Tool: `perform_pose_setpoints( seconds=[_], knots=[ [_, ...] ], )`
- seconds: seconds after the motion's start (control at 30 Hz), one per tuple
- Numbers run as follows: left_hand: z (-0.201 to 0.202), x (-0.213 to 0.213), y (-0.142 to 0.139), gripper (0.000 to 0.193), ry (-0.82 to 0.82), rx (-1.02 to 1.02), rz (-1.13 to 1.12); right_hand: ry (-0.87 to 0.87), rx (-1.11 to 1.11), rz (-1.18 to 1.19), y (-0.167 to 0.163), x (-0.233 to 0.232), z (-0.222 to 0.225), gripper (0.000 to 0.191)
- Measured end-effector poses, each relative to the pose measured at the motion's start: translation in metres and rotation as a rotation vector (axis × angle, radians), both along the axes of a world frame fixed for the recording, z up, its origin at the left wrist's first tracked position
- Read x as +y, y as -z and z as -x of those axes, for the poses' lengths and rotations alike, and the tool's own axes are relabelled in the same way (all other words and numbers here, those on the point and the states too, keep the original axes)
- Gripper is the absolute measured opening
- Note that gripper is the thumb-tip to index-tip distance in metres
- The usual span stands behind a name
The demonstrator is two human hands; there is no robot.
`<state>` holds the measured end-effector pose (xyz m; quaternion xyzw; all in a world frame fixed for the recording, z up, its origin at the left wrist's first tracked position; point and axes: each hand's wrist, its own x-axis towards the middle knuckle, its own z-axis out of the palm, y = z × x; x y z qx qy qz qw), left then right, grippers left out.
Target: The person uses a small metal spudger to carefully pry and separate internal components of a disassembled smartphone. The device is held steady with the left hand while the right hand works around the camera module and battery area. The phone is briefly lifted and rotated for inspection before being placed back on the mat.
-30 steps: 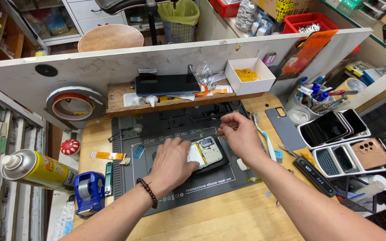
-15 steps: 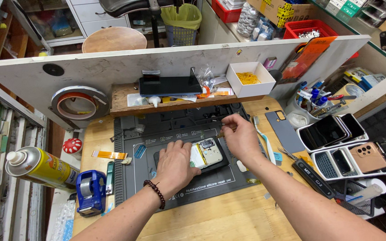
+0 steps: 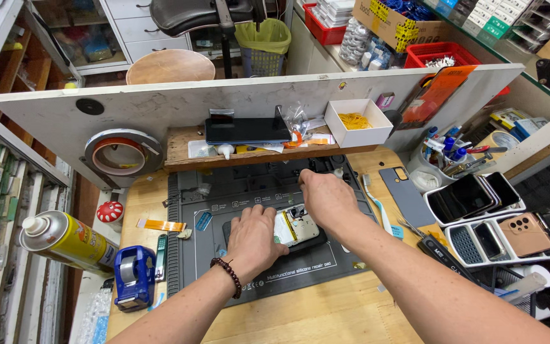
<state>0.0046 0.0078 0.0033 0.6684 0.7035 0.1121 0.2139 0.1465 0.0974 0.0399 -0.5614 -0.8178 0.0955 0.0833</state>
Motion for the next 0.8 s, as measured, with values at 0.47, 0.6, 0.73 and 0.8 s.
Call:
perform_pose_setpoints(
  seconds=[0.47, 0.6, 0.73, 0.8],
  knots=[
    [-0.001, -0.001, 0.002, 0.072, -0.008, 0.001, -0.019, -0.142, 0.403, 0.009, 0.037, 0.016, -0.011, 0.031],
    [-0.001, 0.0, 0.0, 0.072, -0.015, 0.016, 0.014, -0.136, 0.421, 0.018, 0.036, 0.017, -0.011, 0.031],
    [0.0, -0.001, 0.0, 0.072, -0.028, 0.013, 0.019, -0.088, 0.439, 0.075, 0.03, 0.017, -0.01, 0.024],
    [-0.002, 0.0, 0.0, 0.072, -0.016, 0.004, 0.011, -0.077, 0.345, 0.071, 0.026, 0.018, -0.016, 0.025]
  ],
)
